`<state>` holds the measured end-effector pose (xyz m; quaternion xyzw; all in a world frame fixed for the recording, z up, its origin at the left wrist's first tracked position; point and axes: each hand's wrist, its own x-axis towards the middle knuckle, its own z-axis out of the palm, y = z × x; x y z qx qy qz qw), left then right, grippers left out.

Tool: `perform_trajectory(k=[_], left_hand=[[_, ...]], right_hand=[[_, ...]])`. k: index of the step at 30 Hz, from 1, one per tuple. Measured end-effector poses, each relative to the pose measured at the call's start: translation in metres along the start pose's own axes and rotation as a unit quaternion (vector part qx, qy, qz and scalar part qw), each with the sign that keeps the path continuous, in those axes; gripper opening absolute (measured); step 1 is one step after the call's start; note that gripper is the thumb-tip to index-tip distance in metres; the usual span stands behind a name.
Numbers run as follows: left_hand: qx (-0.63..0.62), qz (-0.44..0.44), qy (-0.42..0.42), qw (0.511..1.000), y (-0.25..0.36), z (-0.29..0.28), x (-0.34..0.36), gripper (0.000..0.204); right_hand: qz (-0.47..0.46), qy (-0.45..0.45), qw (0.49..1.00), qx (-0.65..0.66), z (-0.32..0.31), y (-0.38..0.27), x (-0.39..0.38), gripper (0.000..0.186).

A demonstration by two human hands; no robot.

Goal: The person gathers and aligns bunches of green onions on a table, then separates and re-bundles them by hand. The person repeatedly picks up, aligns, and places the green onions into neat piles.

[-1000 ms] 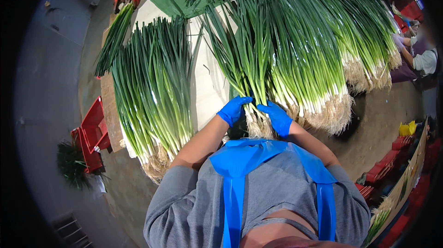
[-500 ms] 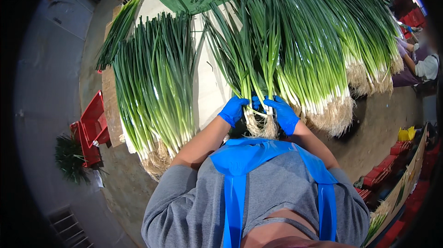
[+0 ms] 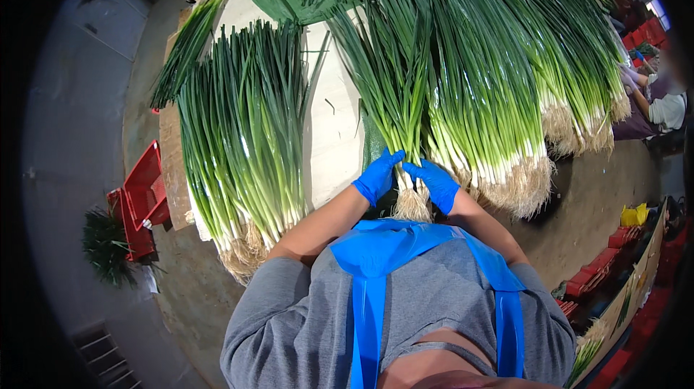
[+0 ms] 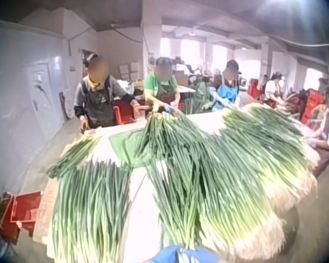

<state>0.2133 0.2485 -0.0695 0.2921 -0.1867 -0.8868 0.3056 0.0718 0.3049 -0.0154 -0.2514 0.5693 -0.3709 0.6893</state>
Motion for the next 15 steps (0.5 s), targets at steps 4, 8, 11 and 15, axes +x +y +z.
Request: perform_trajectory(k=[4,8,11,15], left_hand=[[0.134,0.052,-0.031,0.989,-0.019,-0.016,0.011,0.048],[0.351,0.082,-0.042,0.932,-0.013,-0.01,0.015,0.05],[0.324,0.012,-0.12,0.938,0.012,0.025,0.007,0.053],[0.124,-0.037,-0.062,0.99,0.03,0.046,0.019,0.049]], right_hand=[[0.007,0.027,0.999,0.034,0.009,-0.006,-0.01,0.05],[0.116,-0.057,0.982,0.141,-0.002,-0.019,-0.012,0.032],[0.045,-0.05,0.99,0.123,-0.027,-0.019,-0.011,0.036],[0.052,-0.063,0.996,0.038,-0.048,-0.037,-0.043,0.043]])
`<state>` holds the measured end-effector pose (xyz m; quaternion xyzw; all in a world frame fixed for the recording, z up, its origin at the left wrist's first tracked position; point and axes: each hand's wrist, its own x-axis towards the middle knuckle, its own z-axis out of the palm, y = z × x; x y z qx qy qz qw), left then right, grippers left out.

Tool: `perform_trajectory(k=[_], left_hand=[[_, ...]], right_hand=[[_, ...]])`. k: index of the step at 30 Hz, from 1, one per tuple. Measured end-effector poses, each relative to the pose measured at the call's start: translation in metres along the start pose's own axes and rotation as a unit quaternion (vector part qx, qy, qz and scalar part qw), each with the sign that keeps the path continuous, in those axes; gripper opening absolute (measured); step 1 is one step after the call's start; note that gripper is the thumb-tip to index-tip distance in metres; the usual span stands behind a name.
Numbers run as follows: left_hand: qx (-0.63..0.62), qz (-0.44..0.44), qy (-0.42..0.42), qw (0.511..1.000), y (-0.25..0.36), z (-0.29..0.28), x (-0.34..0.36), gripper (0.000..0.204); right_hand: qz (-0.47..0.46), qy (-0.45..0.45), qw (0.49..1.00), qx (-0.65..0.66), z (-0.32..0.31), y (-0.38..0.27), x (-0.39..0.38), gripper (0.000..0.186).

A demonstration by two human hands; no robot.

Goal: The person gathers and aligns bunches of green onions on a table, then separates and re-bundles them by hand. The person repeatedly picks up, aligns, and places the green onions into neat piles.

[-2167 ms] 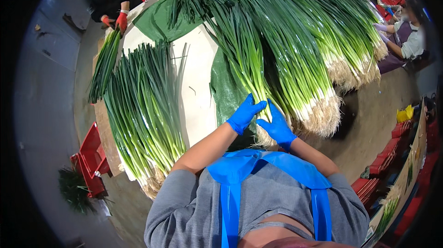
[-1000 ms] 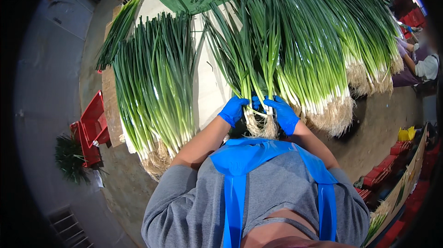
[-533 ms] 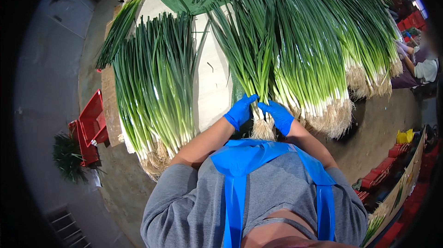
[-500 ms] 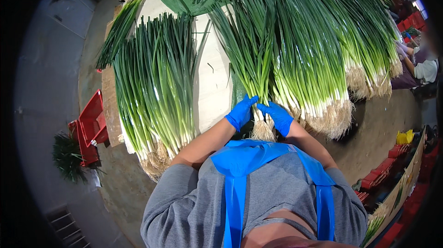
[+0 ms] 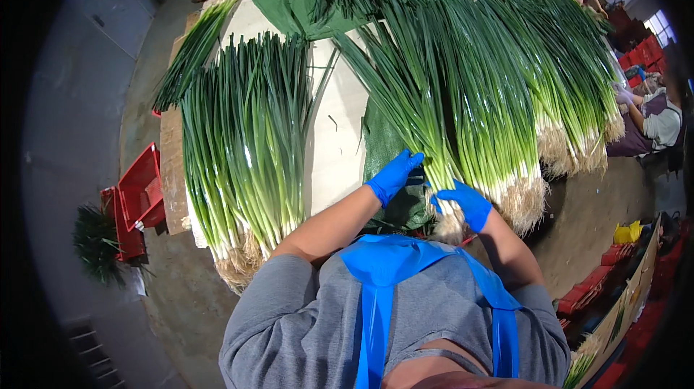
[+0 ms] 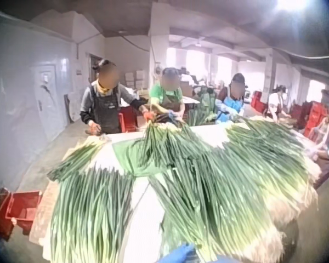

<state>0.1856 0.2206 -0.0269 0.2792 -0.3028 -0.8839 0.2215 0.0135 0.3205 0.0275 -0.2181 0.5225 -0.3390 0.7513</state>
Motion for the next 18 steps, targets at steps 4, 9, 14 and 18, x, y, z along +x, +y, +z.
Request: perform_trajectory(k=[4,9,14,18], left_hand=[[-0.08,0.033,0.028,0.996,0.01,-0.007,0.009,0.043],[-0.156,0.083,0.056,0.983,0.029,-0.018,-0.017,0.031],[-0.108,0.088,0.011,0.99,0.035,-0.024,-0.029,0.036],[0.03,0.073,0.05,0.996,0.028,-0.004,-0.018,0.051]], right_hand=[[0.015,-0.025,0.998,-0.049,-0.031,0.015,-0.042,0.049],[-0.005,0.051,0.997,-0.066,-0.023,0.046,-0.089,0.037],[-0.022,0.072,0.996,-0.045,-0.033,0.071,-0.084,0.032],[-0.048,0.047,0.994,-0.083,-0.022,0.056,-0.051,0.035]])
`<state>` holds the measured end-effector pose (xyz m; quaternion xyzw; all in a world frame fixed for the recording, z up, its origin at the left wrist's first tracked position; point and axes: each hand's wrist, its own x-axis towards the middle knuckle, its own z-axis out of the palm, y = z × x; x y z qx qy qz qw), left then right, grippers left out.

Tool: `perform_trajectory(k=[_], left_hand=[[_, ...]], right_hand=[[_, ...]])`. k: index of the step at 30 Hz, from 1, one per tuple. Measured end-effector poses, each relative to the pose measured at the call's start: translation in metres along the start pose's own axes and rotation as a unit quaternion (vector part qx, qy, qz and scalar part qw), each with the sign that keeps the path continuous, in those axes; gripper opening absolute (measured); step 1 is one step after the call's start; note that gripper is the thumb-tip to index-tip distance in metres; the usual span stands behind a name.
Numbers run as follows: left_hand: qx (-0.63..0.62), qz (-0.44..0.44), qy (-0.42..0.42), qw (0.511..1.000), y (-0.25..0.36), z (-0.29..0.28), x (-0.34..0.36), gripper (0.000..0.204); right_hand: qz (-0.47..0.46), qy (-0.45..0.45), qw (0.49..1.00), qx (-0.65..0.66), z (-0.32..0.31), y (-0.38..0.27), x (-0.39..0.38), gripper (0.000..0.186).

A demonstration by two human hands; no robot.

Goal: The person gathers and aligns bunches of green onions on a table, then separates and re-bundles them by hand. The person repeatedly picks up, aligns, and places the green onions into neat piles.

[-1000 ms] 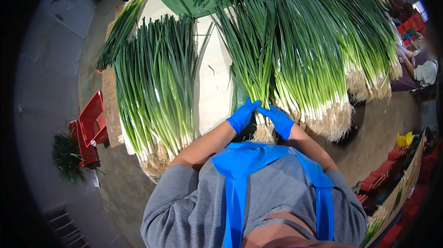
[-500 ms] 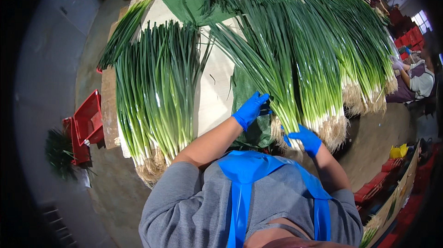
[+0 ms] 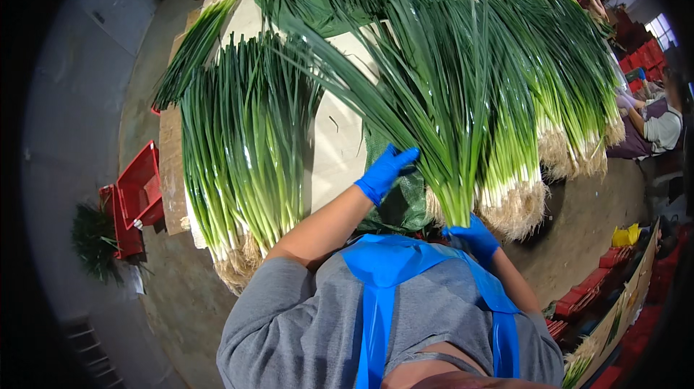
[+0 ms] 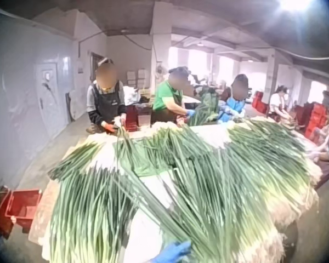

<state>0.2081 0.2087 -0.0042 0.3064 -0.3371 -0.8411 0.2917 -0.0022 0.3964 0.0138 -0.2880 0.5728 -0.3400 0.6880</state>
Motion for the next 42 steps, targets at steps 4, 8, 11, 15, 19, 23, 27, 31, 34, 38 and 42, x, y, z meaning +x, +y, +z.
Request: perform_trajectory(k=[4,8,11,15,19,23,27,31,34,38,42], left_hand=[[0.106,0.042,-0.078,0.99,-0.042,0.025,-0.003,0.059],[-0.037,-0.121,0.007,0.992,-0.068,-0.006,0.016,0.041],[-0.049,-0.045,-0.002,0.998,-0.091,-0.027,0.027,0.032],[-0.178,-0.058,-0.048,0.981,-0.071,-0.026,0.008,0.035],[-0.226,-0.121,-0.034,0.966,-0.052,-0.015,-0.002,0.038],[-0.18,-0.11,-0.062,0.976,-0.046,-0.015,-0.007,0.038],[-0.102,-0.007,-0.083,0.991,-0.04,-0.008,-0.007,0.041],[-0.016,0.015,-0.143,0.989,-0.023,0.017,-0.009,0.041],[0.029,-0.004,-0.187,0.982,-0.023,0.028,-0.011,0.046],[-0.004,0.047,-0.202,0.978,-0.022,0.029,-0.018,0.051],[-0.208,-0.001,-0.112,0.972,-0.011,0.011,-0.033,0.05]], right_hand=[[-0.065,0.068,0.989,-0.113,0.034,-0.012,0.045,0.042],[-0.109,0.117,0.96,-0.229,0.049,-0.021,0.058,0.054],[-0.11,0.193,0.959,-0.178,0.027,0.014,0.081,0.045],[-0.143,0.168,0.975,0.007,0.042,-0.041,0.061,0.023],[-0.156,0.191,0.968,0.037,0.023,-0.055,0.068,0.019],[-0.209,0.381,0.884,-0.171,-0.008,-0.043,0.091,0.06],[-0.276,0.302,0.83,-0.378,0.006,-0.058,0.069,0.054],[-0.064,0.012,0.994,-0.088,0.044,-0.077,0.049,0.044],[-0.072,-0.154,0.983,-0.069,0.048,-0.072,0.066,0.04],[-0.012,-0.104,0.984,-0.145,0.047,-0.073,0.051,0.033],[0.011,-0.109,0.974,-0.199,0.042,-0.064,0.018,0.036]])
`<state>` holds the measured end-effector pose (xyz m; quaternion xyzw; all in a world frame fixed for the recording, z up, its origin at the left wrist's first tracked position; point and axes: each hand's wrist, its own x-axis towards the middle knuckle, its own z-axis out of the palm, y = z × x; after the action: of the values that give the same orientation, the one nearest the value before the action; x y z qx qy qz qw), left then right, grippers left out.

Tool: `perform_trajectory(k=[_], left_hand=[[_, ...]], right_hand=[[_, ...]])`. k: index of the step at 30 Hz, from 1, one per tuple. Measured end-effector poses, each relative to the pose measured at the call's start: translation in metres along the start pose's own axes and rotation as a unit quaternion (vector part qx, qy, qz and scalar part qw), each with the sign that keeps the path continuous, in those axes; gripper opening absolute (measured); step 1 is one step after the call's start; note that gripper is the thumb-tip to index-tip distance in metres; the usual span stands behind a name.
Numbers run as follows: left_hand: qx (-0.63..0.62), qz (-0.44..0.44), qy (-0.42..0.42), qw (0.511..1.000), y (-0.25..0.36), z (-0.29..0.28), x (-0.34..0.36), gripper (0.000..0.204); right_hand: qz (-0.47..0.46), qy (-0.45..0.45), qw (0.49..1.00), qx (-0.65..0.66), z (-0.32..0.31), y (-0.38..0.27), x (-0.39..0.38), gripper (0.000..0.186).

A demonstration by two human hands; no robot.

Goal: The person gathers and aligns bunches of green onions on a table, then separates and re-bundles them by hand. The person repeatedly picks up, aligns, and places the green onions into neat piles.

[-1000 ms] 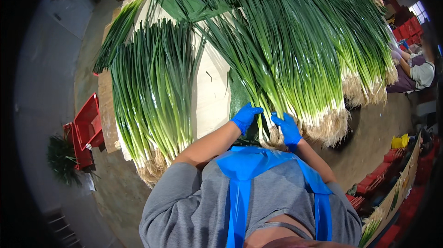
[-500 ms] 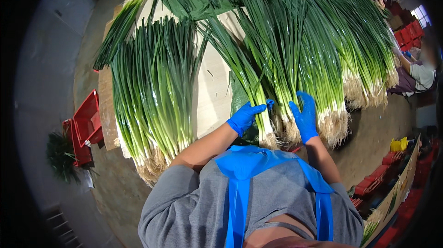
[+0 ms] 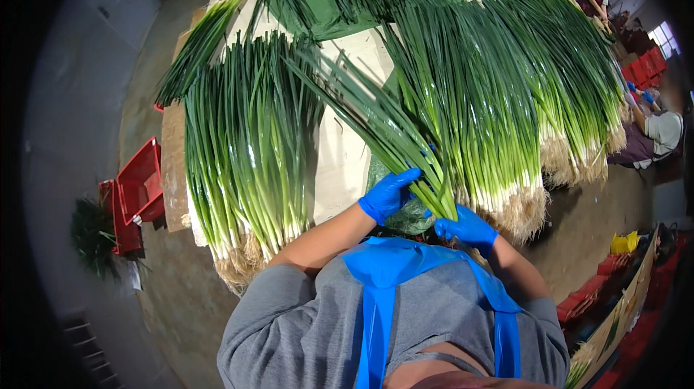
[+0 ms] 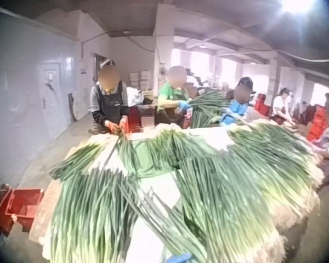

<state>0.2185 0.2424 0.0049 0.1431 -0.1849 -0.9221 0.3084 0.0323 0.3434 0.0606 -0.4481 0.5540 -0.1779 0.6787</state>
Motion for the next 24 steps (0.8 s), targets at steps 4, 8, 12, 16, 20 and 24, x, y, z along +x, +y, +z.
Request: perform_trajectory(k=[4,8,12,16,20,24], left_hand=[[-0.047,0.047,-0.138,0.988,0.039,0.039,-0.034,0.07],[0.044,0.123,-0.147,0.98,0.072,0.075,-0.054,0.098],[0.069,0.164,-0.185,0.967,0.09,0.072,-0.052,0.088],[0.164,0.135,0.054,0.976,0.061,-0.003,-0.036,0.06],[0.212,-0.031,0.106,0.971,0.022,-0.04,-0.029,0.046],[0.019,-0.038,0.107,0.993,0.003,-0.046,-0.008,0.043]], right_hand=[[-0.052,-0.001,0.996,-0.076,0.015,-0.023,-0.027,0.045],[-0.114,0.019,0.983,-0.139,0.024,-0.059,-0.039,0.05],[-0.047,-0.013,0.989,-0.14,0.029,-0.108,-0.036,0.04],[-0.074,0.02,0.997,-0.015,0.027,-0.075,0.009,0.032],[-0.034,-0.027,0.993,0.113,0.019,-0.029,0.053,0.035],[0.035,-0.099,0.969,0.225,0.02,-0.013,0.066,0.038]])
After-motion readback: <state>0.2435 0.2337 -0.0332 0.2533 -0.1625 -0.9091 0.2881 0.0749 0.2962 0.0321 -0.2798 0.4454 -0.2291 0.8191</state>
